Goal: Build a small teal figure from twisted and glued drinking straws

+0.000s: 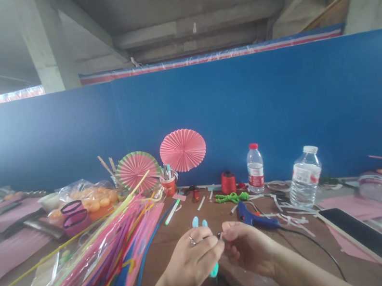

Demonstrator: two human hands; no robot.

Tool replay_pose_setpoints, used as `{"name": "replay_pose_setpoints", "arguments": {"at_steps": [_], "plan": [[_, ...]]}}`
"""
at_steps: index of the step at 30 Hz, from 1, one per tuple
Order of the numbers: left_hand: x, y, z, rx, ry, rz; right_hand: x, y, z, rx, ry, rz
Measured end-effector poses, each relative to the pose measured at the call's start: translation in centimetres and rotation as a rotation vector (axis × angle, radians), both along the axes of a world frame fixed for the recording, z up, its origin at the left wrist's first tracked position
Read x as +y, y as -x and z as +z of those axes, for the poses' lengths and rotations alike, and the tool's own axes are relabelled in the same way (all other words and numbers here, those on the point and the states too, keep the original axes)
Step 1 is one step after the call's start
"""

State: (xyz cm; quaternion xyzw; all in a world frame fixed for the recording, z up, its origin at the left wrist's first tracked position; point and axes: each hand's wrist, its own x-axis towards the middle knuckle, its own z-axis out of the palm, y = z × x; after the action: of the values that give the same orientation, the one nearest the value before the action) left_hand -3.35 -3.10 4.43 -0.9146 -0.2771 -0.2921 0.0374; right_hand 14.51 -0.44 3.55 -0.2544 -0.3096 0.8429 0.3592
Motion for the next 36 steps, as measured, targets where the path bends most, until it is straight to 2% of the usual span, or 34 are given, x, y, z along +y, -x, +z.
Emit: {"name": "replay_pose_setpoints", "arguments": {"at_steps": [3, 5, 8, 11, 14, 16, 23, 27, 31, 36], "plan": [[-0.2, -0.2, 0.2, 0.011, 0.028, -0.031, -0.1, 0.1, 0.1, -0.039, 0.027, 0.014], [0.0, -0.6, -0.2, -0.116, 0.059, -0.015, 0.0, 0.3, 0.1, -0.095, -0.073, -0.030], [0.7, -1.3, -0.9, -0.472, 0.207, 0.104, 0.1, 0.4, 0.0, -0.217, -0.451, -0.223], [1.3, -1.8, -1.5, -0.772, 0.496, 0.137, 0.1, 0.2, -0.2, -0.421, -0.823, -0.415], [1.5, -2.0, -1.6, -0.920, 0.716, 0.100, 0.0, 0.0, -0.5, -0.572, -0.974, -0.442], [1.5, -2.1, -1.6, -0.965, 0.767, 0.096, 0.0, -0.1, -0.5, -0.603, -0.985, -0.431], [1.2, -2.2, -0.9, -1.031, 0.759, 0.128, 0.3, -0.1, -0.4, -0.588, -0.906, -0.366], [1.2, -2.2, -0.8, -1.057, 0.791, 0.133, 0.4, -0.2, -0.4, -0.607, -0.930, -0.326], [1.3, -2.1, -0.8, -1.027, 0.777, 0.149, 0.5, -0.3, -0.2, -0.667, -1.012, -0.297], [1.5, -1.7, -1.0, -0.894, 0.709, 0.140, 0.6, -0.4, 0.3, -0.755, -1.045, -0.231]]}}
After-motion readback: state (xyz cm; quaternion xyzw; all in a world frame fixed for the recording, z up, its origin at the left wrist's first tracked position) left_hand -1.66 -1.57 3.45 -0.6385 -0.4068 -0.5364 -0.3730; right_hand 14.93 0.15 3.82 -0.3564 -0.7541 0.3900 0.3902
